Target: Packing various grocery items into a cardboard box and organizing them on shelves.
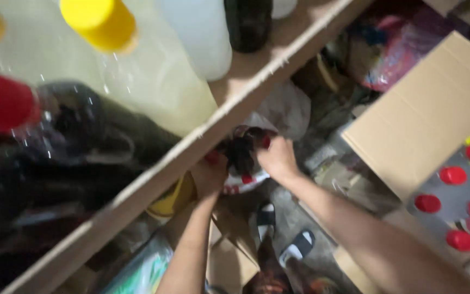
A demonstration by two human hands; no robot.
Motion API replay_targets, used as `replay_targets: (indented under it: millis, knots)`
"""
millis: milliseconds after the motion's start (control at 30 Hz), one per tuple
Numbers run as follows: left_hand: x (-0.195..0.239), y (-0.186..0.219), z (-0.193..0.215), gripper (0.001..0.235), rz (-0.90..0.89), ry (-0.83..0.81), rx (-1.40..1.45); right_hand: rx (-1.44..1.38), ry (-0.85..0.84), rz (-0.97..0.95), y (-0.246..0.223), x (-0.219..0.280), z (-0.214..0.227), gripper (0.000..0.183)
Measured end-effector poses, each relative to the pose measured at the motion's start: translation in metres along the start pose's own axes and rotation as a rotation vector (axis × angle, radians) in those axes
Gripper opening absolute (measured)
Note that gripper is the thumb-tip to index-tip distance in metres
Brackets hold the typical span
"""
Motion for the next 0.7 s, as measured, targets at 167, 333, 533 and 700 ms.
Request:
replay_targets:
  millis: [167,333,533,700]
  knots:
    - [-0.015,-0.006,-0.026,0.028,0.393,-0.377,0.179,0.026,0.15,0.101,0.038,-0.006,-0.064,0.029]
    - [0.003,-0.067,-0.069,0.022,0.088,-0.32,0.039,0.087,-0.009,-0.084,0.049,-0.024,-0.089,0.046]
    - [-0.04,-0.037,-0.024,0.026,0.072,-0.317,0.006,0.219,-0.323,-0.075,0.077,-0.034,-0.121,0.026]
    - [-0.068,-0.027,0.005,0.029,0.055,-0.314,-0.034,-0.023,-0.343,-0.125,0.033,-0.03,-0.096,0.039]
Point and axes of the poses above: each hand's wrist, its own x-axis away from the middle knuckle, its own z-axis out of the back of the hand, y = z × x, the point moved 1 cm from there along -x, towards the middle knuckle, and after that the axes turned 3 degrees about -y, right-handed, at the moved point
